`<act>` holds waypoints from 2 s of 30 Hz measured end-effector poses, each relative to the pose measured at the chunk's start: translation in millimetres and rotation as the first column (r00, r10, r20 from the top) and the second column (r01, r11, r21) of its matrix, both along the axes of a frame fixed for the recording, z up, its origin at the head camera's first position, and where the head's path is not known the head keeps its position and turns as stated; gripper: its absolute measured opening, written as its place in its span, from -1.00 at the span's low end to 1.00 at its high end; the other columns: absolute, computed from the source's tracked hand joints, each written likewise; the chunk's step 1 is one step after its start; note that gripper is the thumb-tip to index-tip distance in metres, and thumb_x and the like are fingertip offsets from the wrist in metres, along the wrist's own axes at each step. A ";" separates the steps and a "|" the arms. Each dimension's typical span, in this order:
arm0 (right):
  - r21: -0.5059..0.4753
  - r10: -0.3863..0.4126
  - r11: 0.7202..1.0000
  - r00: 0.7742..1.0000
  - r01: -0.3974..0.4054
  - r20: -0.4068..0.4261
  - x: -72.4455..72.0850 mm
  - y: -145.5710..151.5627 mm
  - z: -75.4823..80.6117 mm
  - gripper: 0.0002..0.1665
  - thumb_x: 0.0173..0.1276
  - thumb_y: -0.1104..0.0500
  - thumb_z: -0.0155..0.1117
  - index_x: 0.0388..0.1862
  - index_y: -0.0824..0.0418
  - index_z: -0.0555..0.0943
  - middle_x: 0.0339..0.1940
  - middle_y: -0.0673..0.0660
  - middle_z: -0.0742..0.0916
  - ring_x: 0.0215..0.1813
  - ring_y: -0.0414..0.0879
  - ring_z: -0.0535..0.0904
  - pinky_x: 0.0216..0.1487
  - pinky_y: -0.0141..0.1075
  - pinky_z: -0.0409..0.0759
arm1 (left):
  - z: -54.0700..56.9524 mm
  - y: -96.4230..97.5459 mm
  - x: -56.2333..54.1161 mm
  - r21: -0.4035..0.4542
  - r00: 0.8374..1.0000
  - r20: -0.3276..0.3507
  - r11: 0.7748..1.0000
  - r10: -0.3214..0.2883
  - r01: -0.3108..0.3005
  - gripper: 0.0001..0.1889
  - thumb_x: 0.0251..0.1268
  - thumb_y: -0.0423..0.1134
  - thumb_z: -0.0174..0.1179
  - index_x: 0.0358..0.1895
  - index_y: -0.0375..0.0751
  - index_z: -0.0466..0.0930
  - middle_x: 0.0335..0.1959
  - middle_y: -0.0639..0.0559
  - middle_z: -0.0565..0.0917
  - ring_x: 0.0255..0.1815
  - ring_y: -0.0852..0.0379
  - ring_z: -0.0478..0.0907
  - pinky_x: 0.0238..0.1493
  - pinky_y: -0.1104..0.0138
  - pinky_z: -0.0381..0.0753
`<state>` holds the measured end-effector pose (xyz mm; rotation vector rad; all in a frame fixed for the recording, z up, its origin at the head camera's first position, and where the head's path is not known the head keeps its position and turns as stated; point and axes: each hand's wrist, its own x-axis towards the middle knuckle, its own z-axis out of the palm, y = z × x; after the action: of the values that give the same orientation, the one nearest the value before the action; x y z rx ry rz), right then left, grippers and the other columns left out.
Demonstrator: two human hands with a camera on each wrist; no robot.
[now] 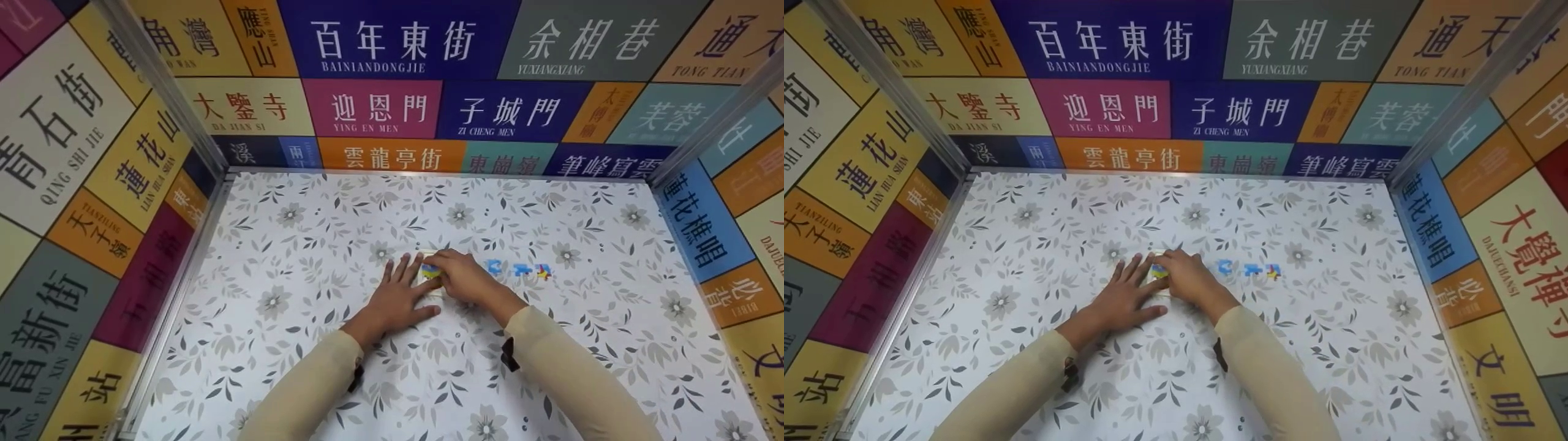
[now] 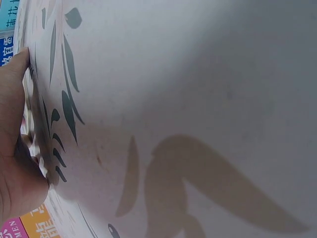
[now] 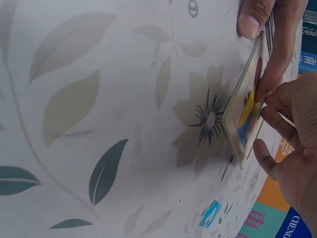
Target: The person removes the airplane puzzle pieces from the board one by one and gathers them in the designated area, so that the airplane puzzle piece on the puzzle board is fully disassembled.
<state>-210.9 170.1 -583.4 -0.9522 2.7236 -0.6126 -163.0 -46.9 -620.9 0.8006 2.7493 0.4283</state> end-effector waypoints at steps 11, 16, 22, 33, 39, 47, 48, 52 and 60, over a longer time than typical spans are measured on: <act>0.047 0.006 0.999 0.999 -0.009 0.051 -3.7 -7.0 2.8 -0.22 0.49 0.53 0.10 0.60 0.05 0.59 0.54 0.24 0.64 0.54 0.33 0.55 0.44 0.68 0.37 | -2.3 1.7 -0.2 -0.027 1.000 -0.008 1.000 0.003 -0.003 -0.26 0.66 0.51 -0.14 0.79 0.51 0.13 0.91 -0.11 -0.15 0.92 -0.28 -0.31 0.84 -0.28 -0.24; 0.042 0.006 0.999 0.999 -0.008 0.037 -4.1 -9.1 1.2 -0.19 0.40 0.56 0.19 0.49 -0.05 0.67 0.45 0.20 0.69 0.46 0.31 0.58 0.38 0.60 0.47 | -2.3 2.0 -0.1 -0.020 1.000 -0.003 1.000 0.003 -0.003 -0.25 0.66 0.51 -0.14 0.79 0.49 0.13 0.91 -0.11 -0.16 0.92 -0.28 -0.30 0.84 -0.28 -0.24; 0.040 0.005 0.999 1.000 -0.007 0.031 -4.4 -9.3 0.0 -0.13 0.34 0.59 0.25 0.49 -0.10 0.67 0.38 0.17 0.70 0.44 0.28 0.59 0.38 0.58 0.48 | -2.8 1.5 -0.1 -0.011 1.000 -0.021 1.000 -0.001 0.001 -0.25 0.66 0.50 -0.13 0.79 0.47 0.14 0.91 -0.12 -0.15 0.91 -0.30 -0.28 0.83 -0.30 -0.21; -0.020 0.014 1.000 0.999 -0.013 0.041 -6.0 -8.6 4.5 -0.21 0.40 0.60 0.14 0.46 0.01 0.68 0.31 0.17 0.70 0.39 0.25 0.63 0.44 0.59 0.43 | -2.8 1.1 -0.8 -0.014 1.000 0.001 1.000 0.002 -0.002 -0.26 0.67 0.51 -0.14 0.79 0.52 0.11 0.91 -0.13 -0.18 0.91 -0.29 -0.32 0.84 -0.29 -0.26; -0.070 0.030 0.997 0.999 -0.028 0.019 -7.4 -6.8 1.5 -0.29 0.46 0.58 0.13 0.43 0.06 0.71 0.31 0.17 0.72 0.38 0.25 0.64 0.45 0.53 0.47 | -2.0 1.1 -0.5 -0.022 1.000 -0.001 1.000 -0.002 0.002 -0.26 0.67 0.51 -0.14 0.79 0.52 0.13 0.91 -0.13 -0.17 0.91 -0.29 -0.32 0.84 -0.29 -0.25; -0.131 0.061 0.989 0.995 -0.071 -0.077 -10.2 -7.1 -4.3 -0.39 0.44 0.59 0.21 0.34 0.17 0.74 0.23 0.20 0.76 0.27 0.24 0.69 0.38 0.23 0.65 | -0.7 0.6 -0.1 -0.017 1.000 0.003 1.000 0.000 0.000 -0.27 0.66 0.51 -0.13 0.79 0.52 0.14 0.91 -0.11 -0.16 0.91 -0.29 -0.32 0.84 -0.29 -0.26; -0.135 0.063 0.988 0.994 -0.074 -0.085 -10.6 -7.0 -5.2 -0.40 0.43 0.59 0.21 0.34 0.18 0.74 0.21 0.20 0.76 0.26 0.24 0.69 0.36 0.21 0.66 | -0.7 0.4 0.0 -0.013 1.000 0.004 1.000 0.001 -0.001 -0.27 0.66 0.50 -0.12 0.78 0.52 0.14 0.91 -0.11 -0.15 0.91 -0.29 -0.32 0.84 -0.29 -0.26; -0.164 0.052 0.984 0.996 -0.064 -0.079 -12.1 -7.0 -7.3 -0.41 0.45 0.59 0.19 0.32 0.19 0.75 0.16 0.21 0.78 0.22 0.22 0.70 0.33 0.18 0.68 | 0.6 -0.1 0.7 -0.003 1.000 0.006 1.000 0.003 -0.003 -0.27 0.67 0.49 -0.11 0.78 0.51 0.15 0.91 -0.11 -0.14 0.92 -0.28 -0.32 0.84 -0.29 -0.25; -0.184 0.027 0.982 0.996 -0.041 -0.080 -12.4 -7.3 -6.8 -0.57 0.52 0.52 0.24 0.23 0.24 0.79 0.08 0.20 0.81 0.18 0.20 0.72 0.33 0.15 0.68 | 0.7 0.1 0.8 -0.011 1.000 0.004 1.000 0.006 -0.006 -0.27 0.66 0.51 -0.12 0.79 0.53 0.13 0.92 -0.06 -0.19 0.92 -0.24 -0.32 0.85 -0.27 -0.24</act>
<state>-223.3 162.8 -590.2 -1.0832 2.7480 -0.8524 -162.2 -46.8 -620.2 0.7883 2.7490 0.4152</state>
